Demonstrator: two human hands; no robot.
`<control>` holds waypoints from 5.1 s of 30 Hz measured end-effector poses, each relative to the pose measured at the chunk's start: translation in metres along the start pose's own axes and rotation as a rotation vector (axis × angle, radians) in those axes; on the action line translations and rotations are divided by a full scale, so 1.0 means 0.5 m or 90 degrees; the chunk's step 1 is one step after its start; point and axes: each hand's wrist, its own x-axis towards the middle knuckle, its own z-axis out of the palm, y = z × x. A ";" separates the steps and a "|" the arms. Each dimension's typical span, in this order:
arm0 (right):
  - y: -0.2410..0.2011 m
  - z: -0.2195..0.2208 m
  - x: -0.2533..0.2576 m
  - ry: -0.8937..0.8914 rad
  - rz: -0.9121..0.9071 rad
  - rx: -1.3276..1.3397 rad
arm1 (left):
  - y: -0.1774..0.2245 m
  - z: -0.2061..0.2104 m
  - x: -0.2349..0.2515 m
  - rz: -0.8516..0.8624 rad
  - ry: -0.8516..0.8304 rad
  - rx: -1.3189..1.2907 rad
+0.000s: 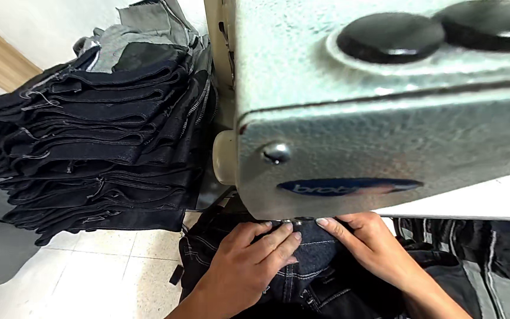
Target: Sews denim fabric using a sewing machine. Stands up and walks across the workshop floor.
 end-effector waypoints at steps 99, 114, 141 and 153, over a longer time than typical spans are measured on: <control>0.067 -0.011 -0.131 0.077 0.360 0.194 | 0.100 0.049 -0.005 -0.739 0.135 -0.573; 0.055 -0.079 0.034 0.120 0.324 0.116 | -0.059 0.024 0.049 -0.632 0.114 -0.508; 0.032 -0.043 -0.139 0.226 0.292 -0.220 | -0.035 -0.109 -0.010 -0.446 -0.051 -0.086; 0.062 0.035 -0.118 0.370 0.479 0.331 | 0.042 -0.074 0.030 -0.226 -0.073 0.226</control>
